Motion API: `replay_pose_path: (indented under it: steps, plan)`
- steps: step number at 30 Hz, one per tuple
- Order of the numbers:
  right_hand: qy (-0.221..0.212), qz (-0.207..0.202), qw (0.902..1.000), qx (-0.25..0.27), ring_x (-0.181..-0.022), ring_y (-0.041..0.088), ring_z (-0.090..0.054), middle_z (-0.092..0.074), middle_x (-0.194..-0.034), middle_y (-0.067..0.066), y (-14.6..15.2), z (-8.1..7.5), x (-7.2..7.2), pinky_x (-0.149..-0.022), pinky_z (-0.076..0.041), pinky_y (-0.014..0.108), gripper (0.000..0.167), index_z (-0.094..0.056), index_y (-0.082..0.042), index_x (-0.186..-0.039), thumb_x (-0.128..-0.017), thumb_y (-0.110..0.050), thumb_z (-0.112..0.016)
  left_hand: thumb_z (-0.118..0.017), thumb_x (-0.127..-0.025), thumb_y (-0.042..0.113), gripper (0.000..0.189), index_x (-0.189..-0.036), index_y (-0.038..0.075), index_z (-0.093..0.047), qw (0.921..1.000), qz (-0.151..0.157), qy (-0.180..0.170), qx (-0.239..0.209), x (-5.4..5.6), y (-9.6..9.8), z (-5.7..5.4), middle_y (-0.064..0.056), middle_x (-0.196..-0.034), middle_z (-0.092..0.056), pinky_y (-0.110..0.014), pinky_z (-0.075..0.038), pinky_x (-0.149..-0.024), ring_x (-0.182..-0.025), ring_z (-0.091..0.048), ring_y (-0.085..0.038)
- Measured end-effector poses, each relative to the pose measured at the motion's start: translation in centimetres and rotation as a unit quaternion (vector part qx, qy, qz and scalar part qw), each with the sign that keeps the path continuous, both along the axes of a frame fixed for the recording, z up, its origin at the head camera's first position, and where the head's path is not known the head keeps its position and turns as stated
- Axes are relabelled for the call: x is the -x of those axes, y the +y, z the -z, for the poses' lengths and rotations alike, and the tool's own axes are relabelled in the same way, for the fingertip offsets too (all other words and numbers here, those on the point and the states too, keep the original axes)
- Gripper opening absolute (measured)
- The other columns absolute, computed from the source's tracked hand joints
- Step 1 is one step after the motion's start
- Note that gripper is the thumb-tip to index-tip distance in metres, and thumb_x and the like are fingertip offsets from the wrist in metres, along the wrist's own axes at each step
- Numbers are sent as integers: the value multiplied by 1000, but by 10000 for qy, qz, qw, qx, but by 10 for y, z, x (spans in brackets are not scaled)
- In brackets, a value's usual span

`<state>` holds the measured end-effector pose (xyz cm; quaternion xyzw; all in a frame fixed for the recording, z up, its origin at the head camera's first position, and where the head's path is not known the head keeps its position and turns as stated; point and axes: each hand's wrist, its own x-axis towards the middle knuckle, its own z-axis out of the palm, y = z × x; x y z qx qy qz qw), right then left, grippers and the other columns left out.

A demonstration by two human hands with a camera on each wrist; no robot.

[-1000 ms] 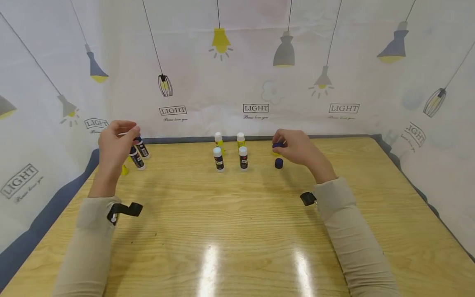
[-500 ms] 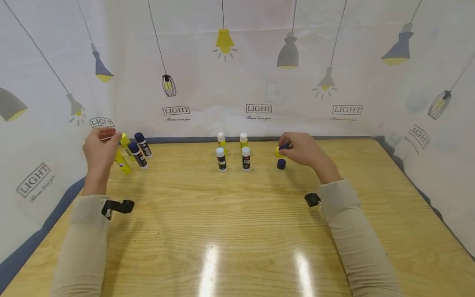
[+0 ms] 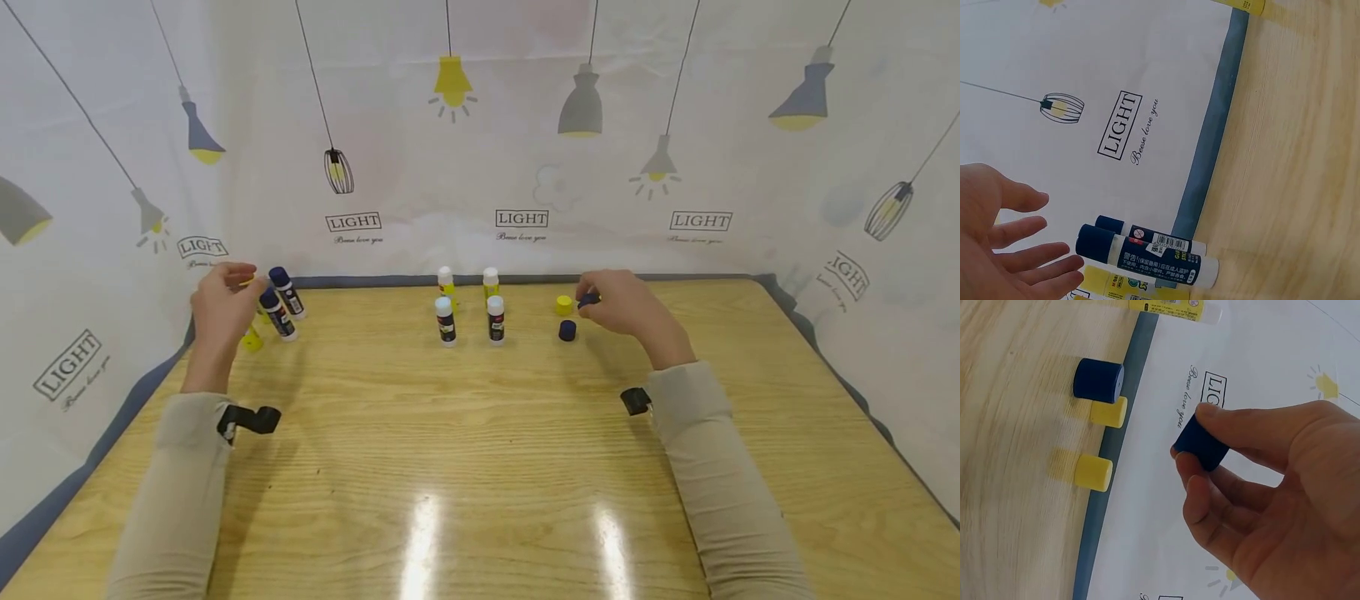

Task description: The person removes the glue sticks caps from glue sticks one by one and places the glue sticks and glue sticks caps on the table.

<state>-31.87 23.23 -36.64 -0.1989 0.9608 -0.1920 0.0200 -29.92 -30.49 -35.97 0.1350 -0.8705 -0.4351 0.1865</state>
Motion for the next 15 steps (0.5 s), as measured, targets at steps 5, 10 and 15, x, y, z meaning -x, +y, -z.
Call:
replay_pose_path:
  steps: [5, 10, 15]
  plan:
    - [-112, 45, 9996, -265, -111, 40, -65, -70, -119, 22, 4, 1, 1, -91, -53, 56, 23, -69, 0, -119, -98, -10, -67, -58, -104, 30, 46, -144, 7, -56, 9999, -38, -135, 37, 1, -1, 1, -17, -148, -58, -50, -50, -110, -136, -57, -36]
    - [-325, -31, 9976, -603, -108, 40, -66, -70, -119, 24, 7, 4, 2, -90, -53, 56, 27, -69, 1, -121, -97, -12, -66, -58, -105, 31, 44, -143, 8, -58, 9996, -48, -269, 23, 0, -1, 1, -16, -145, -61, -49, -50, -108, -135, -58, -35]
    - [-410, -108, 9967, -691, -106, 40, -67, -71, -117, 25, 9, 7, 4, -88, -55, 55, 28, -69, 2, -120, -96, -12, -68, -60, -104, 30, 44, -141, 7, -59, 9996, 51, -276, -39, -1, 0, 1, -17, -144, -62, -50, -50, -108, -134, -58, -36]
